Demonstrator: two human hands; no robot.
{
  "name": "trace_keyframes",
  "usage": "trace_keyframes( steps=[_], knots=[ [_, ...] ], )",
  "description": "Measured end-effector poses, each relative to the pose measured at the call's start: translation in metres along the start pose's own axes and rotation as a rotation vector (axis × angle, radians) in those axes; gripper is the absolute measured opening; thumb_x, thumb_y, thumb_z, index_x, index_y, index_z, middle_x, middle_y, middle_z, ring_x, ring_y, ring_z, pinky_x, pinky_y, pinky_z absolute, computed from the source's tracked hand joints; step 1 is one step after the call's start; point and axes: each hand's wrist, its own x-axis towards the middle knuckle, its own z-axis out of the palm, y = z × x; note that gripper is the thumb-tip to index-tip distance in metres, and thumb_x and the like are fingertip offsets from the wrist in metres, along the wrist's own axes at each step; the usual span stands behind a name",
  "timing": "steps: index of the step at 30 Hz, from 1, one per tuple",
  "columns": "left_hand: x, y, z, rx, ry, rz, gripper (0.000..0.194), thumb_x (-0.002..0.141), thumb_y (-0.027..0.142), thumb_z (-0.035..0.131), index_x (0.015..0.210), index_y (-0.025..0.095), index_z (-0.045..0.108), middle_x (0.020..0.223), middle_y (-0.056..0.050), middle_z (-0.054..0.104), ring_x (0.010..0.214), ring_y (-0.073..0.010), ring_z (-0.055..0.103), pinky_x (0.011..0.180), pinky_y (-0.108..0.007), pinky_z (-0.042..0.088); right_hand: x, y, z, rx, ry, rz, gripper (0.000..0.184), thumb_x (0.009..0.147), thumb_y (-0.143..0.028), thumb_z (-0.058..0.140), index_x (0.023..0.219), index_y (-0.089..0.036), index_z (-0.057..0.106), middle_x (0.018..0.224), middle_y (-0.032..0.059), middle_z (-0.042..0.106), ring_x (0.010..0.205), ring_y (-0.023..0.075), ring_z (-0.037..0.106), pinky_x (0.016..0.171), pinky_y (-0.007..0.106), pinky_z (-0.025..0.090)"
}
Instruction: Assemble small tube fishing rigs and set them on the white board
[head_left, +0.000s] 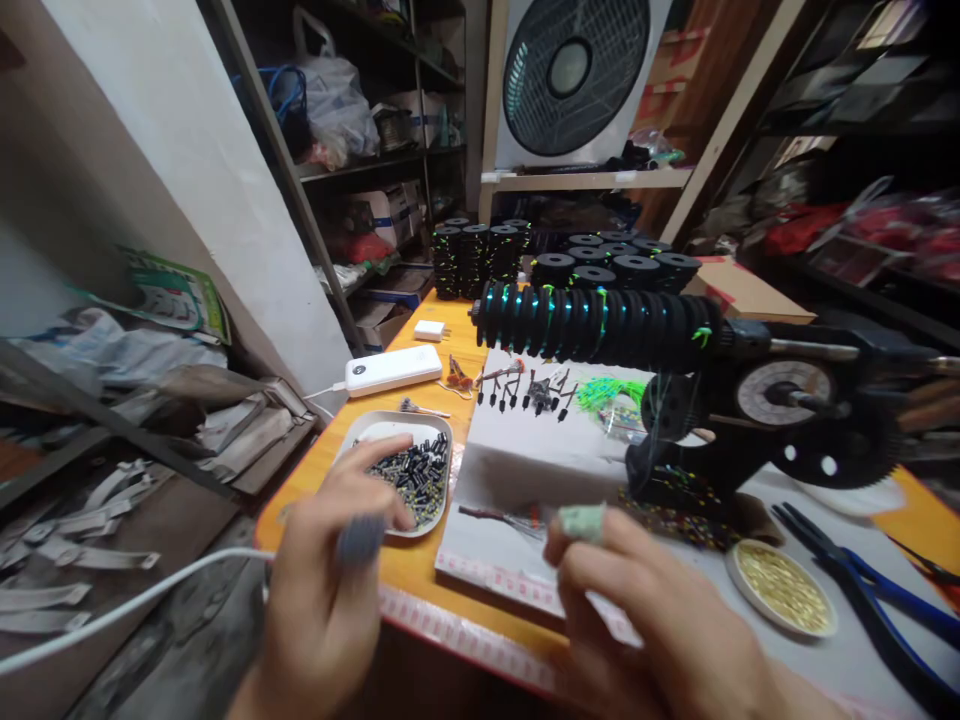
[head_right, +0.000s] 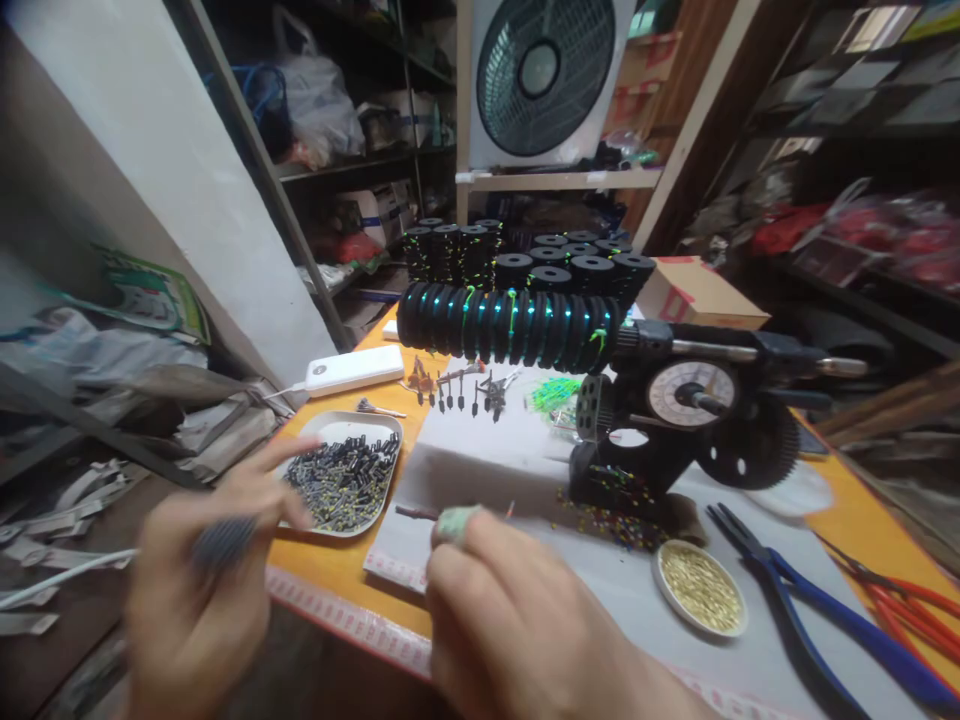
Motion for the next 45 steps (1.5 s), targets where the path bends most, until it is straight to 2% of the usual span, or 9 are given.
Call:
trace_keyframes(
  steps=[2,3,9,18,27,34,39,41,45],
  knots=[
    [0.041,-0.002,0.001,0.562,-0.331,0.19,0.018,0.1,0.017,0.037,0.092,0.022,0.052,0.089,-0.003,0.065,0.091,-0.0239,0.065,0.086,-0.043,0.05,0.0,-0.004,0.001,0.062,-0.05,-0.008,0.023,0.086,0.0,0.045,0.095,-0.019,0.054,0.068,0.0026,0.056,0.058,0.0157,0.052,0.051,0.023,0.048],
    [0.061,-0.004,0.004,0.665,-0.417,0.185,0.017,0.097,0.015,0.039,0.087,0.023,0.05,0.08,-0.002,0.062,0.08,-0.0241,0.064,0.077,-0.041,0.049,0.001,-0.006,0.002,0.074,-0.055,0.005,0.022,0.086,0.0,0.045,0.092,-0.018,0.056,0.068,0.0028,0.055,0.058,0.0156,0.052,0.05,0.023,0.046],
    [0.121,-0.034,0.03,0.919,-0.708,0.193,0.005,0.091,0.019,0.061,0.088,0.017,0.062,0.09,-0.004,0.066,0.085,-0.0218,0.065,0.08,-0.04,0.052,0.003,-0.009,0.003,0.084,-0.027,0.089,0.022,0.09,-0.004,0.051,0.079,-0.016,0.065,0.062,0.002,0.051,0.055,0.0145,0.048,0.046,0.023,0.038],
    [0.128,-0.041,0.039,1.177,-0.843,0.148,0.017,0.094,0.033,0.065,0.095,0.016,0.068,0.093,-0.003,0.07,0.082,-0.0192,0.068,0.075,-0.039,0.057,0.002,0.001,0.002,0.243,-0.033,0.182,0.018,0.093,-0.006,0.05,0.088,-0.016,0.064,0.07,0.0015,0.053,0.059,0.0126,0.052,0.052,0.021,0.043],
    [0.118,-0.041,0.036,1.256,-0.792,0.152,0.021,0.094,0.034,0.064,0.105,0.016,0.067,0.106,-0.007,0.07,0.092,-0.0221,0.068,0.081,-0.044,0.056,0.006,-0.001,0.0,0.296,0.004,0.217,0.016,0.09,-0.006,0.054,0.085,-0.013,0.067,0.072,0.0017,0.052,0.062,0.0123,0.051,0.054,0.022,0.04],
    [0.114,-0.016,0.034,1.032,-0.61,0.119,0.005,0.083,0.019,0.069,0.084,0.016,0.065,0.09,-0.006,0.069,0.087,-0.0243,0.066,0.082,-0.043,0.052,0.007,-0.003,-0.004,0.3,0.019,0.249,0.016,0.088,-0.009,0.055,0.08,-0.014,0.068,0.07,0.0,0.048,0.06,0.0119,0.048,0.054,0.023,0.036],
    [0.057,0.007,0.023,0.628,-0.499,0.027,0.008,0.083,0.028,0.059,0.082,0.02,0.06,0.075,-0.002,0.068,0.066,-0.0201,0.065,0.061,-0.031,0.052,0.008,-0.008,-0.009,0.376,0.01,0.303,0.014,0.084,-0.008,0.056,0.077,-0.016,0.065,0.069,-0.0014,0.047,0.062,0.0118,0.049,0.054,0.022,0.036],
    [0.027,0.01,0.024,0.453,-0.467,-0.017,0.014,0.085,0.033,0.061,0.079,0.021,0.062,0.078,-0.002,0.069,0.075,-0.019,0.067,0.068,-0.028,0.053,0.008,-0.01,-0.01,0.43,-0.022,0.316,0.013,0.082,-0.006,0.057,0.077,-0.017,0.064,0.07,-0.0021,0.047,0.062,0.0112,0.049,0.054,0.021,0.036],
    [-0.02,0.008,0.032,-0.241,-0.253,-0.479,0.017,0.071,0.03,0.086,0.072,0.019,0.073,0.071,0.0,0.069,0.068,-0.0135,0.062,0.062,-0.02,0.048,0.006,-0.012,-0.01,0.509,-0.045,0.332,0.013,0.079,-0.005,0.057,0.074,-0.017,0.06,0.071,-0.0031,0.044,0.063,0.0099,0.047,0.055,0.021,0.034]
  ],
)
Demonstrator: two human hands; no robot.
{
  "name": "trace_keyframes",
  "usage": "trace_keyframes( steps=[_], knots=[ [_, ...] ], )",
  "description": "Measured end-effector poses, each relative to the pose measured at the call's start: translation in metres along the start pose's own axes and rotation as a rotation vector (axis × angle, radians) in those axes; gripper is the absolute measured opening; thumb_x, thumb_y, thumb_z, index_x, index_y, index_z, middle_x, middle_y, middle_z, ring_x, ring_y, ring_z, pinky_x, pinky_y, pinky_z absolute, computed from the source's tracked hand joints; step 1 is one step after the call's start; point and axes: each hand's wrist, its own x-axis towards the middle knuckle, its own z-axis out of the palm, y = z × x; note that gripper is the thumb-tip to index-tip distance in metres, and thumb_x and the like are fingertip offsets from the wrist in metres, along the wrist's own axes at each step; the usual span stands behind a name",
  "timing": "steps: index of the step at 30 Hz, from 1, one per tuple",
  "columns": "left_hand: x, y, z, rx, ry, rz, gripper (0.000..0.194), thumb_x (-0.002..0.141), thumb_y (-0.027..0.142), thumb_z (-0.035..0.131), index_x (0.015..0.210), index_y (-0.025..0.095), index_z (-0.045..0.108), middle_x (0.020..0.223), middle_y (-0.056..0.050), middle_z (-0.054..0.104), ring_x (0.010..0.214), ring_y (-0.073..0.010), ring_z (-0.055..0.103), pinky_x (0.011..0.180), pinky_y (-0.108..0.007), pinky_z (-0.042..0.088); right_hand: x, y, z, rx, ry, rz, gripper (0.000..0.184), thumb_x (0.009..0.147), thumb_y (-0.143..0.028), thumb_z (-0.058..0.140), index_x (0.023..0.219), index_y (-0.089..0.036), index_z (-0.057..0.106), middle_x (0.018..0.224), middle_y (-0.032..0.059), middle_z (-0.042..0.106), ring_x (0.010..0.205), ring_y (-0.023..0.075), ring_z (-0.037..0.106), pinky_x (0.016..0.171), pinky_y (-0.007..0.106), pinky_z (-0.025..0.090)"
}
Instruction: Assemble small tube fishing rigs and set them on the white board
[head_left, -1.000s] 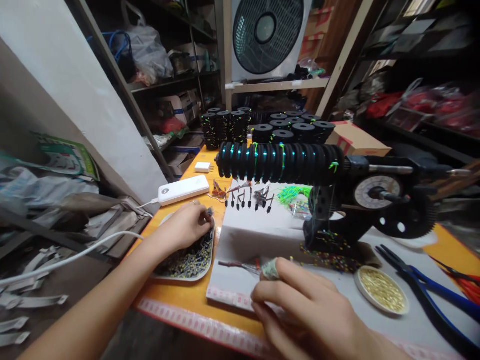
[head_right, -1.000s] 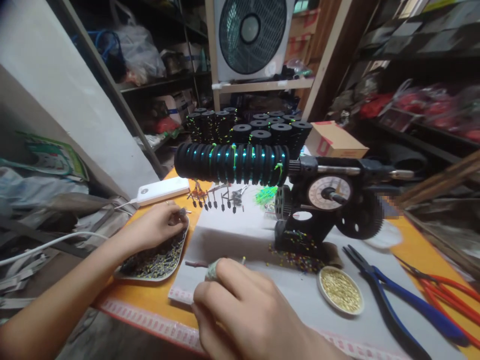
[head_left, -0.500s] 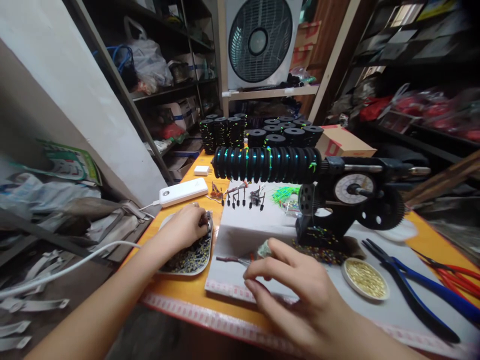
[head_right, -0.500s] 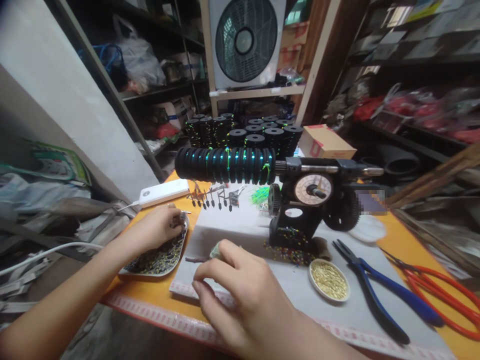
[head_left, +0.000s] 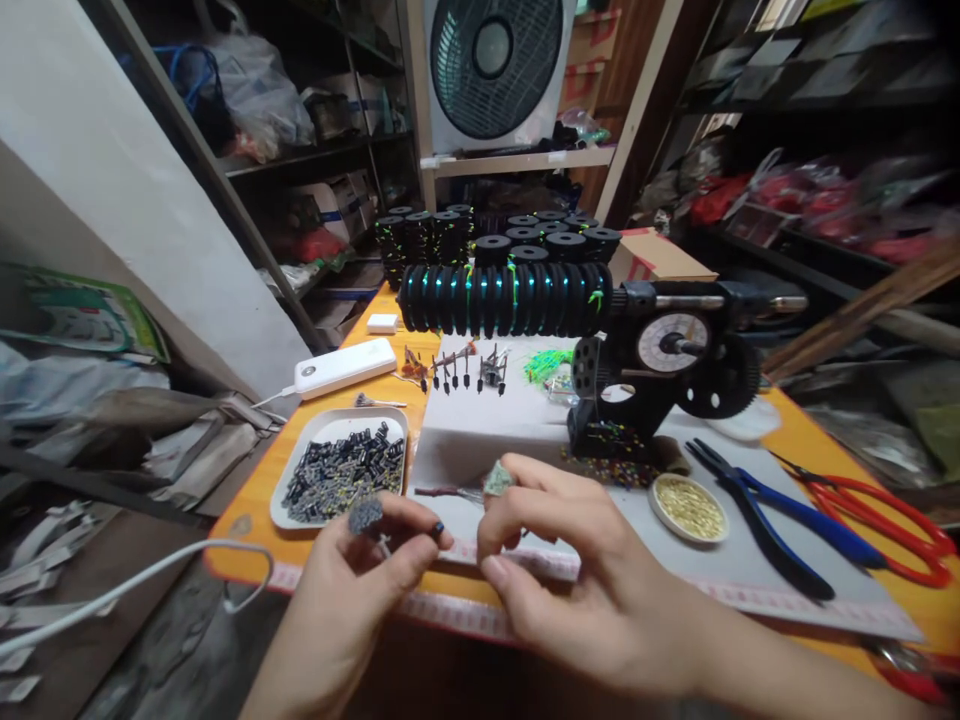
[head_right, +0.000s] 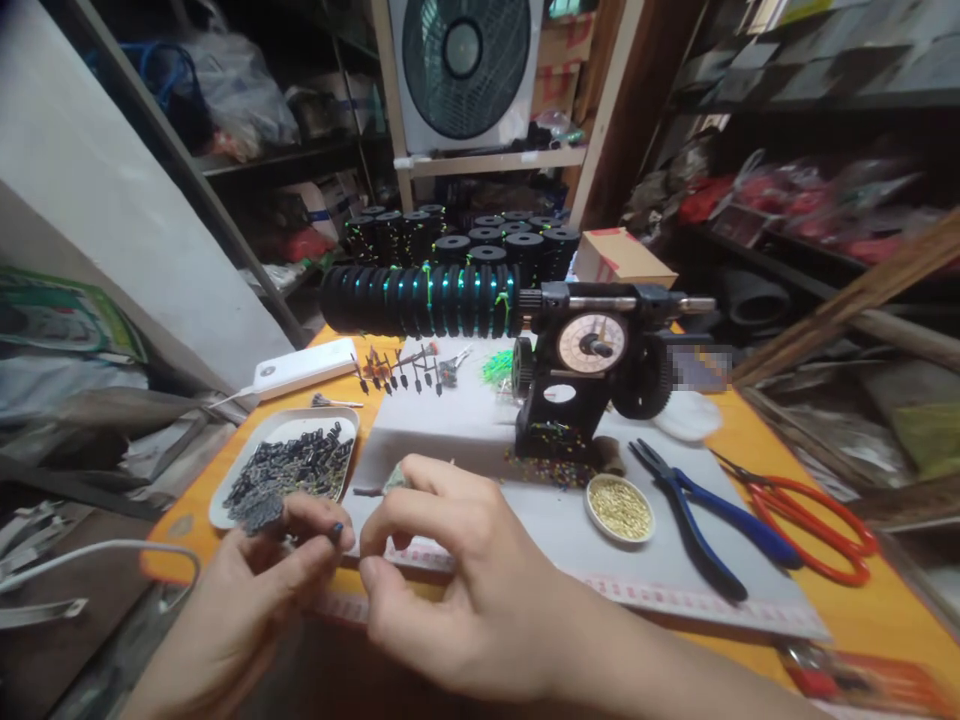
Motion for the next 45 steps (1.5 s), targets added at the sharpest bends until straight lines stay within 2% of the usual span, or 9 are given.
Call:
trace_keyframes(
  steps=[2,5,9,13,21,35,45],
  knots=[
    [-0.008,-0.008,0.004,-0.167,-0.018,-0.115,0.017,0.069,0.029,0.089,0.074,0.019,0.076,0.069,0.0,0.069,0.064,-0.0116,0.06,0.059,-0.019,0.047,0.0,-0.001,0.0,0.027,-0.005,0.015,0.014,0.077,-0.005,0.055,0.071,-0.017,0.056,0.071,-0.0037,0.042,0.063,0.0096,0.045,0.056,0.021,0.034],
    [-0.013,-0.013,0.004,-0.248,-0.05,-0.163,0.014,0.07,0.027,0.089,0.074,0.02,0.078,0.068,0.0,0.069,0.062,-0.0101,0.059,0.059,-0.018,0.048,0.0,-0.002,0.0,0.025,-0.045,0.04,0.013,0.071,-0.005,0.052,0.068,-0.018,0.05,0.069,-0.0038,0.04,0.065,0.0104,0.044,0.057,0.022,0.033],
    [-0.015,-0.011,0.003,-0.148,-0.039,-0.05,0.009,0.072,0.029,0.087,0.072,0.023,0.08,0.072,0.001,0.072,0.068,-0.0107,0.062,0.064,-0.016,0.049,0.0,-0.002,0.002,-0.048,-0.134,0.032,0.014,0.064,-0.007,0.047,0.065,-0.019,0.04,0.067,-0.003,0.038,0.065,0.0122,0.042,0.056,0.025,0.03],
    [-0.017,-0.01,0.006,-0.081,-0.065,0.052,0.005,0.075,0.031,0.085,0.074,0.028,0.081,0.077,0.002,0.075,0.076,-0.0128,0.066,0.072,-0.016,0.052,-0.002,-0.002,0.002,-0.066,-0.145,0.015,0.015,0.064,-0.008,0.045,0.066,-0.02,0.036,0.067,-0.0028,0.036,0.064,0.0124,0.041,0.056,0.026,0.03],
    [-0.017,-0.011,0.01,-0.093,0.003,0.025,0.007,0.072,0.032,0.087,0.072,0.027,0.081,0.076,0.002,0.074,0.076,-0.0129,0.067,0.07,-0.016,0.052,0.0,0.0,0.001,-0.051,-0.154,0.043,0.016,0.064,-0.007,0.046,0.067,-0.019,0.036,0.068,-0.0028,0.037,0.064,0.0121,0.041,0.055,0.025,0.029],
    [-0.015,-0.015,0.005,-0.033,0.01,0.031,0.006,0.074,0.033,0.085,0.074,0.028,0.081,0.076,0.003,0.073,0.074,-0.0117,0.065,0.069,-0.015,0.052,-0.001,0.001,0.004,-0.056,-0.143,0.03,0.017,0.065,-0.007,0.046,0.067,-0.02,0.034,0.067,-0.0029,0.036,0.064,0.0119,0.04,0.057,0.025,0.029],
    [-0.014,-0.015,0.009,-0.071,0.012,0.022,0.008,0.073,0.033,0.086,0.073,0.027,0.081,0.075,0.003,0.073,0.075,-0.0121,0.066,0.07,-0.015,0.053,-0.001,0.002,0.003,-0.049,-0.144,0.023,0.019,0.065,-0.008,0.046,0.067,-0.02,0.031,0.067,-0.003,0.034,0.064,0.0123,0.039,0.056,0.026,0.029]
  ],
)
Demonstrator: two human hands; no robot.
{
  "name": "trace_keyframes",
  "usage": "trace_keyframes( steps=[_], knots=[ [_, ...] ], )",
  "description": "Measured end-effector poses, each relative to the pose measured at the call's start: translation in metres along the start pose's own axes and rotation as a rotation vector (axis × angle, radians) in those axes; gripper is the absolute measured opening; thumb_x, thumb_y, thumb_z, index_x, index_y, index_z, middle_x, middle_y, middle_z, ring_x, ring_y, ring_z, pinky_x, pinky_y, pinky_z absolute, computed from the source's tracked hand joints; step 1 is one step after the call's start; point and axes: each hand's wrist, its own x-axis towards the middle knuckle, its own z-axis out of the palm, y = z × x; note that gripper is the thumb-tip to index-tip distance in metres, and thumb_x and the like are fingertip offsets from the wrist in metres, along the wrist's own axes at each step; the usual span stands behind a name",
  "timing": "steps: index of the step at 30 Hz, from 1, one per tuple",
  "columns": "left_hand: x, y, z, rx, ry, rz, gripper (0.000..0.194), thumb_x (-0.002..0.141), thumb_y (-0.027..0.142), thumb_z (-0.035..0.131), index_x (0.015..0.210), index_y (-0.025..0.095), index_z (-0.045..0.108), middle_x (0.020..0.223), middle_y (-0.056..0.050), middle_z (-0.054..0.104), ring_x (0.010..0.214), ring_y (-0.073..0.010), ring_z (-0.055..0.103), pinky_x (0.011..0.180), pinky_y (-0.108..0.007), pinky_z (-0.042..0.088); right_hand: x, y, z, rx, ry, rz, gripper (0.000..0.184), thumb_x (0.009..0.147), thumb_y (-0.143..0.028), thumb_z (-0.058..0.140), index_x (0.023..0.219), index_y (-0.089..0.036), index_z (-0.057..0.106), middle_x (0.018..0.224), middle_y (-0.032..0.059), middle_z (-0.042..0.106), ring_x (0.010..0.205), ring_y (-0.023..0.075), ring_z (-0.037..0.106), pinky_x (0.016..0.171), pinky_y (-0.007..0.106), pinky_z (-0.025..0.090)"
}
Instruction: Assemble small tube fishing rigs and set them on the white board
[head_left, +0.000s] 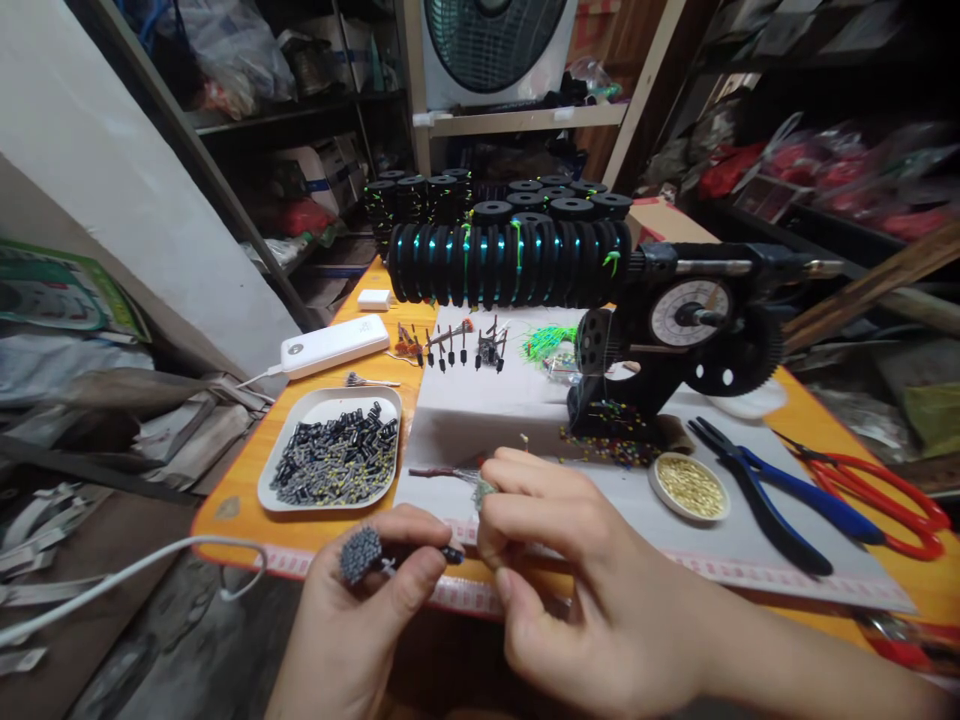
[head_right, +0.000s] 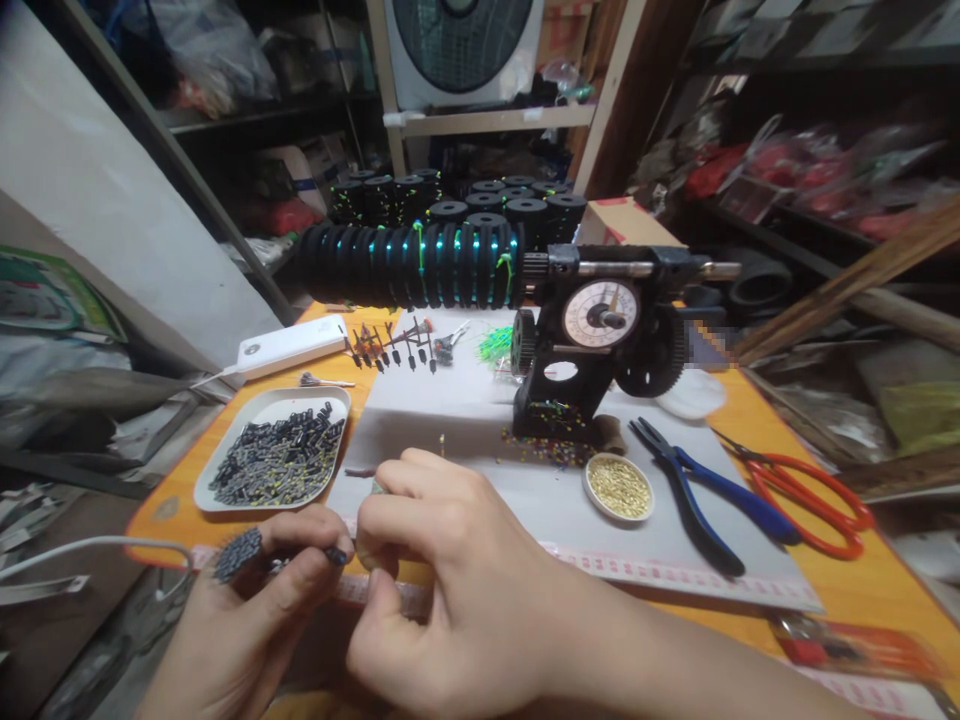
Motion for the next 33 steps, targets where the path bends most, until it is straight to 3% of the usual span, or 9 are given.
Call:
trace_keyframes(
  steps=[10,20,24,28,31,33],
  knots=[
    [-0.002,0.001,-0.001,0.016,0.009,-0.006,0.008,0.071,0.033,0.087,0.071,0.028,0.081,0.076,0.002,0.073,0.075,-0.0131,0.066,0.07,-0.017,0.053,0.0,0.0,-0.001,-0.006,-0.003,0.003,0.019,0.065,-0.009,0.047,0.067,-0.02,0.032,0.067,-0.0028,0.034,0.064,0.0125,0.039,0.057,0.026,0.028],
    [-0.005,0.004,0.012,0.005,0.12,0.022,0.018,0.063,0.037,0.091,0.066,0.024,0.079,0.07,0.001,0.072,0.07,-0.0148,0.065,0.066,-0.018,0.053,0.001,0.002,0.001,-0.036,-0.007,-0.011,0.014,0.069,-0.008,0.049,0.067,-0.019,0.041,0.069,-0.003,0.036,0.064,0.0115,0.04,0.056,0.024,0.03],
    [-0.003,0.001,0.008,0.102,0.169,0.054,0.014,0.067,0.031,0.089,0.076,0.025,0.08,0.071,0.001,0.075,0.062,-0.014,0.067,0.058,-0.018,0.054,0.0,0.005,0.002,-0.132,-0.035,-0.093,0.011,0.086,-0.009,0.05,0.079,-0.015,0.056,0.076,-0.0007,0.044,0.064,0.0111,0.042,0.055,0.024,0.032],
    [0.0,0.0,-0.001,0.183,0.14,0.138,0.015,0.071,0.024,0.087,0.085,0.026,0.079,0.075,0.001,0.078,0.063,-0.0128,0.07,0.056,-0.014,0.054,-0.006,0.012,0.005,-0.263,0.033,-0.186,0.018,0.101,-0.012,0.046,0.098,-0.011,0.063,0.078,0.0017,0.051,0.065,0.013,0.044,0.056,0.024,0.035],
    [0.0,-0.001,-0.001,0.21,0.138,0.182,0.013,0.073,0.024,0.086,0.084,0.027,0.08,0.077,0.001,0.079,0.067,-0.0124,0.071,0.062,-0.013,0.054,-0.011,0.016,0.008,-0.326,0.102,-0.293,0.022,0.102,-0.015,0.05,0.121,-0.011,0.062,0.076,0.0007,0.051,0.064,0.0136,0.044,0.055,0.024,0.035],
    [-0.001,-0.002,0.002,0.156,0.135,0.25,0.006,0.076,0.025,0.084,0.078,0.027,0.08,0.075,0.002,0.076,0.07,-0.0125,0.069,0.068,-0.015,0.055,-0.012,0.015,0.01,-0.318,0.154,-0.319,0.023,0.1,-0.013,0.052,0.12,-0.011,0.064,0.071,-0.0006,0.048,0.06,0.0134,0.041,0.052,0.025,0.033]
  ],
)
